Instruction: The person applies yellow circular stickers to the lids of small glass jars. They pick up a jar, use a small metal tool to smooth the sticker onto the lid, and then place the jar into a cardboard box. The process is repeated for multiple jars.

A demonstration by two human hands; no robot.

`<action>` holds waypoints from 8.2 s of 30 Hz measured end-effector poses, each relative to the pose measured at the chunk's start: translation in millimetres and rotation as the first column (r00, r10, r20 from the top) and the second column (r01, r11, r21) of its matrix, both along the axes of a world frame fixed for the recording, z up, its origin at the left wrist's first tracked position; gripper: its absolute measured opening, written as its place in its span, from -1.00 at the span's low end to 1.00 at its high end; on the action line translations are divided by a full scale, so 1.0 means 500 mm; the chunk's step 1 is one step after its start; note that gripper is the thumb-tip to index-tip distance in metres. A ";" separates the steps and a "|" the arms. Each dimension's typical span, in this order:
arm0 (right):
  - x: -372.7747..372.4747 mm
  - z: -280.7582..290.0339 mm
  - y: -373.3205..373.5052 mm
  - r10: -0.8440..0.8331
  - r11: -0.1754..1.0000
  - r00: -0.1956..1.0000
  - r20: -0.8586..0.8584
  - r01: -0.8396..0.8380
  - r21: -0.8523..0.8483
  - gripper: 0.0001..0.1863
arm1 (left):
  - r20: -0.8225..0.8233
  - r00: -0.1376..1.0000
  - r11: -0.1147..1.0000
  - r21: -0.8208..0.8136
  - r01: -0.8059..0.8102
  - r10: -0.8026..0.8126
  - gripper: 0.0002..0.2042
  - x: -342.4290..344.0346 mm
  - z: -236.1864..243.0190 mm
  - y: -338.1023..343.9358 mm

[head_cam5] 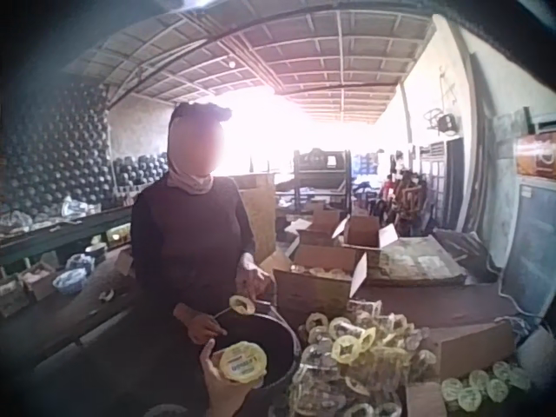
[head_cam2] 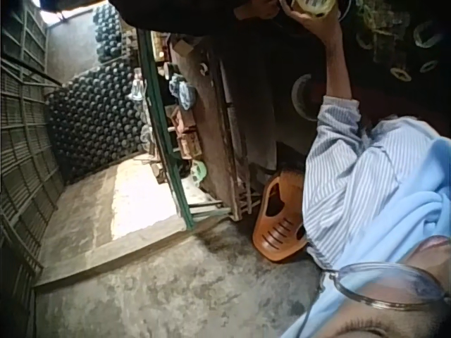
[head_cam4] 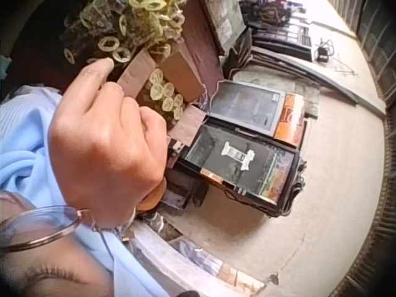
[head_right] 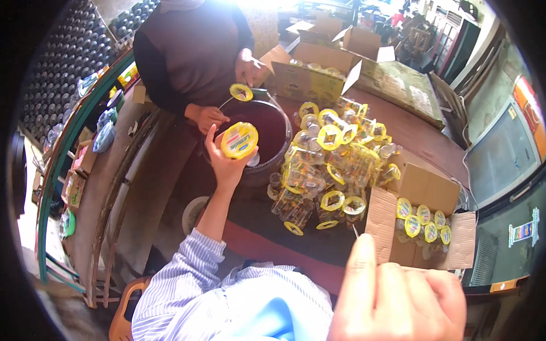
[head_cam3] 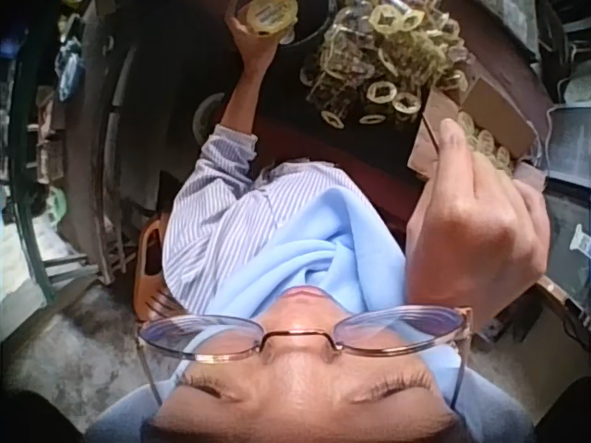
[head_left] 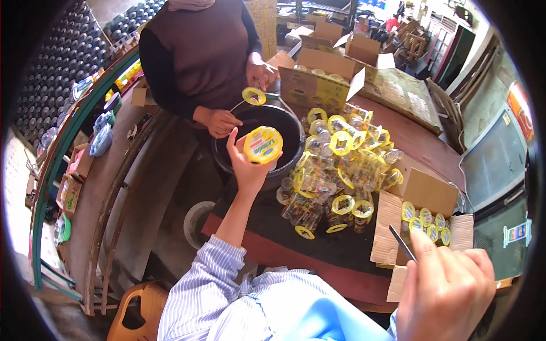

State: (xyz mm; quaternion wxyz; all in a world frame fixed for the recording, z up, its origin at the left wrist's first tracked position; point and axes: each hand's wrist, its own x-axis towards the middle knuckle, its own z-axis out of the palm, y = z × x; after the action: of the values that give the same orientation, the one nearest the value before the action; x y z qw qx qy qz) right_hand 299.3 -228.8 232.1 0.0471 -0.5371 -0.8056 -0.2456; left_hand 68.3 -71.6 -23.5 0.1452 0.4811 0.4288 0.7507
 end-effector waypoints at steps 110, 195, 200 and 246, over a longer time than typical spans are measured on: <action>-0.270 -0.444 0.445 0.394 0.758 0.743 -0.541 -0.595 -0.266 -0.88 | -0.089 0.989 0.946 -0.293 -0.136 0.114 0.03 -0.055 -0.113 0.082; -0.327 -0.430 0.528 0.669 0.485 0.504 -0.547 -0.853 -0.193 -0.73 | -0.040 0.874 0.739 -0.553 0.385 -0.485 0.20 -0.208 -0.081 0.072; -0.343 -0.418 0.532 0.684 0.481 0.511 -0.522 -0.853 -0.204 -0.74 | -0.067 0.871 0.741 -0.560 0.371 -0.487 0.20 -0.206 -0.084 0.071; -0.233 -0.403 0.531 0.642 0.516 0.544 -0.541 -0.828 -0.220 -0.76 | -0.150 0.879 0.799 -0.506 0.325 -0.453 0.18 -0.203 -0.093 0.074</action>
State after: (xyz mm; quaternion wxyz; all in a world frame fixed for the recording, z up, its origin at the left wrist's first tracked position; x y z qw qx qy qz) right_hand 183.1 36.5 30.5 0.1831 -0.1659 -0.9630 0.1072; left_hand -33.1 -34.5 -69.8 0.3504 0.6054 0.5027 0.5080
